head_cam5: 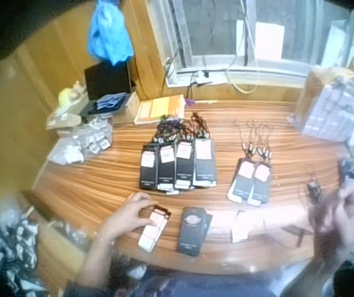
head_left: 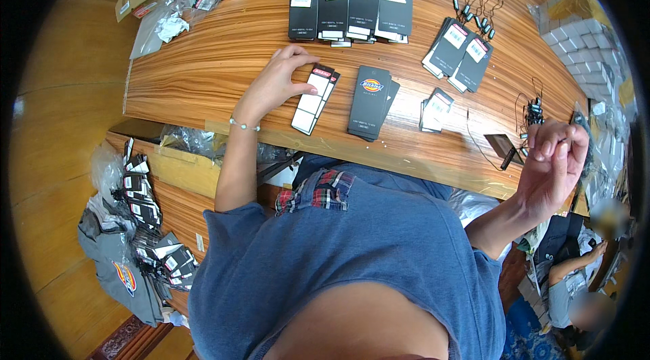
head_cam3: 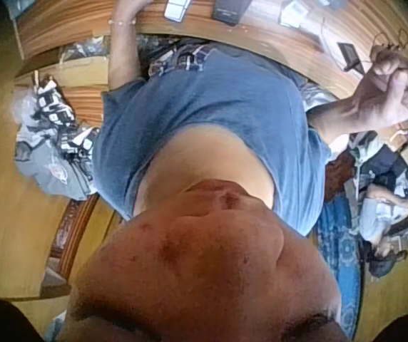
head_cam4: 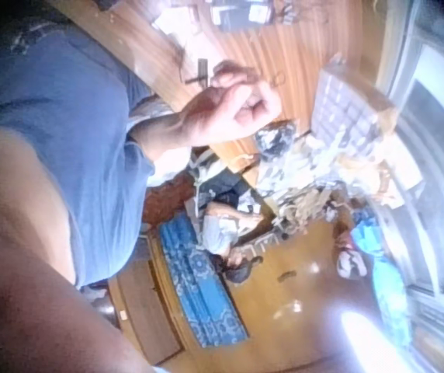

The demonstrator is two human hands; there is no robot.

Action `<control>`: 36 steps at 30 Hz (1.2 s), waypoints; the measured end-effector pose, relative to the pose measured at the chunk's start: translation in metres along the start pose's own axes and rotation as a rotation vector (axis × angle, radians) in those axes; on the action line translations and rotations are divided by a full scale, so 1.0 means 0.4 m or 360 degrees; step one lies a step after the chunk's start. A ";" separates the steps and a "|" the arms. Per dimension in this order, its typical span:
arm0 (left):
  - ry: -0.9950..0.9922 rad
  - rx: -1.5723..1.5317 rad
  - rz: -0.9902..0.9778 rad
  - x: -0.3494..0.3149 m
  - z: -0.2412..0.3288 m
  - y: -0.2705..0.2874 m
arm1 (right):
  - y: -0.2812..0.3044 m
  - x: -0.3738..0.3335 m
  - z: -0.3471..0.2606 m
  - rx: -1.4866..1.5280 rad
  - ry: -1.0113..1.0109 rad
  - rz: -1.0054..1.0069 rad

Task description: The person assembles small electronic components by attaching black cords to rectangular black cards with white labels. They repeatedly pick up a card, thread a cord through a hole, and place the assembled unit on the table among other completed items.

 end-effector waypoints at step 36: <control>-0.1154 -0.0684 0.0419 0.002 0.480 -0.017 | -0.105 0.004 0.112 -0.0657 -0.0198 -0.0079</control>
Point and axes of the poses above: each hand's wrist, its own x-axis towards the middle knuckle, its own y-axis out of the back of the hand, z = x × y, the point moved 3 cm from there along x, towards the middle knuckle, and after that the axes turned 14 degrees about y, right-handed, at the moved point
